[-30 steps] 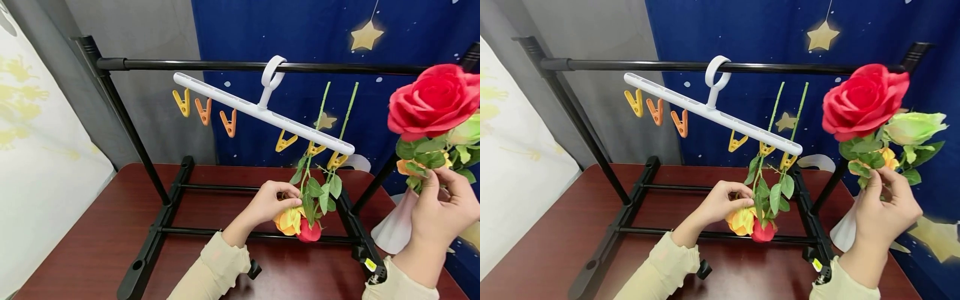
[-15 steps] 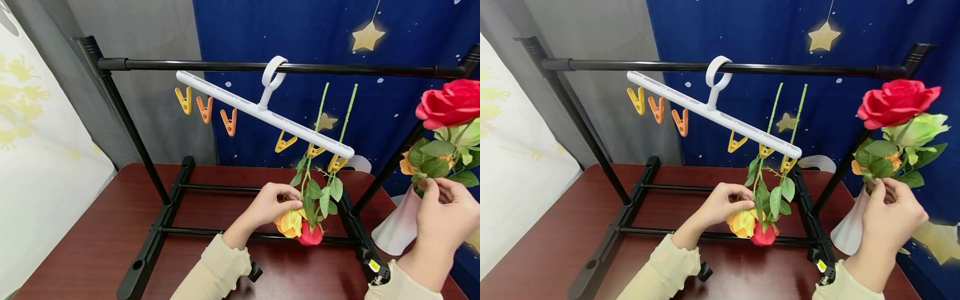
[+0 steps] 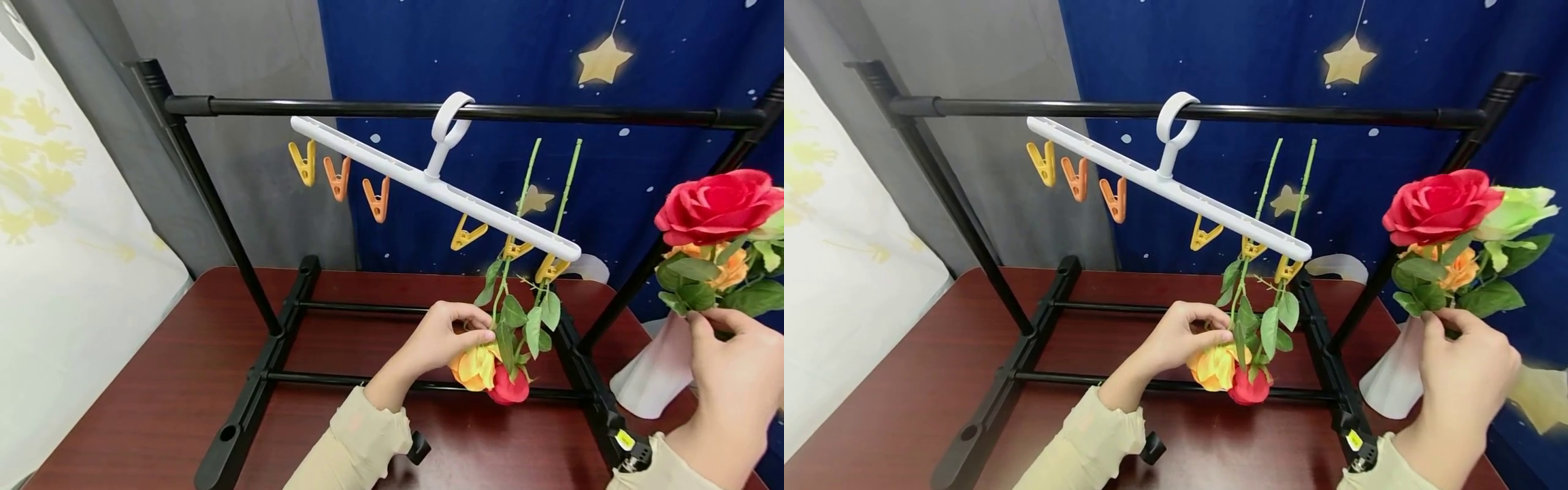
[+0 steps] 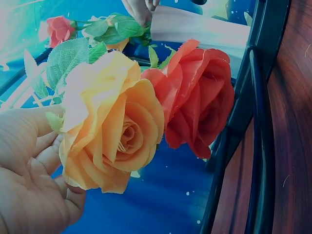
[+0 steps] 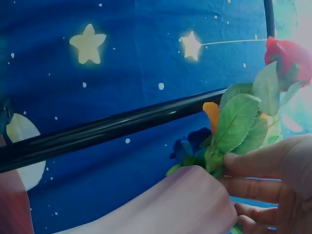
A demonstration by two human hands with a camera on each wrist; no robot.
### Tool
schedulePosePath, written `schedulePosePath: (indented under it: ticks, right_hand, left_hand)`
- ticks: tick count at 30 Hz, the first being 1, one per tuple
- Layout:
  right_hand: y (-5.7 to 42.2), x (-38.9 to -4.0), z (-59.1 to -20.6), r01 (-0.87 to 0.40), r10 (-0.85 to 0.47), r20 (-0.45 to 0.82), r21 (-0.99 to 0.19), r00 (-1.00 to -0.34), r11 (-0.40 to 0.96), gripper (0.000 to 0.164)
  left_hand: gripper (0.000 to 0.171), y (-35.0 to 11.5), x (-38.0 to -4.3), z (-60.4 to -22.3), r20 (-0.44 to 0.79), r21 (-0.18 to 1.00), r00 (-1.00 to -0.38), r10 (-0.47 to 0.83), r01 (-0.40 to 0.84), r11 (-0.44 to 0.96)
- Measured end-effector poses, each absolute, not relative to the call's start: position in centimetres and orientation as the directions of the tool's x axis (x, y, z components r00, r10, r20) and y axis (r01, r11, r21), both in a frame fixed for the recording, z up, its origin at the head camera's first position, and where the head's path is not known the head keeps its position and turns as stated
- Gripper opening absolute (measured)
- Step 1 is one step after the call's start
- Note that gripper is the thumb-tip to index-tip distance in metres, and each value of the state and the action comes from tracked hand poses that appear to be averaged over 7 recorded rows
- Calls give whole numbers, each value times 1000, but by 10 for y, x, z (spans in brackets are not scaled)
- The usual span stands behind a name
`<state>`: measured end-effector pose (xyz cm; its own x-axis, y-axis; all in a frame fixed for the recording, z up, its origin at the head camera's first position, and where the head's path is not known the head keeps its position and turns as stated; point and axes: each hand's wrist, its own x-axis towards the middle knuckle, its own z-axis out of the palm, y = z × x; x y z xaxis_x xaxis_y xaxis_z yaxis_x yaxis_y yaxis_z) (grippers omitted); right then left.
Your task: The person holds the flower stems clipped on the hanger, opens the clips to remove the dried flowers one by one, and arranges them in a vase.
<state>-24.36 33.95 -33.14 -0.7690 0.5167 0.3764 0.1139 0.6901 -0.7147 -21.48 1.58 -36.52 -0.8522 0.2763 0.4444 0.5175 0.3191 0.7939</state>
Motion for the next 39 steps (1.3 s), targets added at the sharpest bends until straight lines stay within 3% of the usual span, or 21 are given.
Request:
schedulePosePath:
  ticks: [5,9,13,20,26,33,39]
  right_hand:
    - [333,-234,-328,-29,568,388,-842,-726,539,41]
    - [326,-230,-322,-213,629,493,-857,-601,469,34]
    - [318,-231,-309,-249,652,556,-825,-515,507,32]
    - [311,-242,-286,-279,545,616,-768,-569,576,33]
    - [311,-249,-284,-262,532,662,-722,-527,640,31]
    - [319,-264,-288,-370,469,759,-638,-452,676,32]
    - [322,-270,-292,-365,480,759,-640,-441,676,36]
  left_hand:
    - [9,15,-214,-365,446,800,-851,276,517,305]
    - [9,15,-214,-365,446,796,-850,280,520,309]
    - [9,15,-215,-364,451,792,-847,280,525,312]
    - [9,15,-213,-365,451,800,-847,282,524,293]
    - [9,17,-211,-366,450,806,-848,280,521,282]
    - [10,16,-210,-369,455,821,-854,251,512,253]
    - [10,18,-210,-370,453,831,-857,246,506,233]
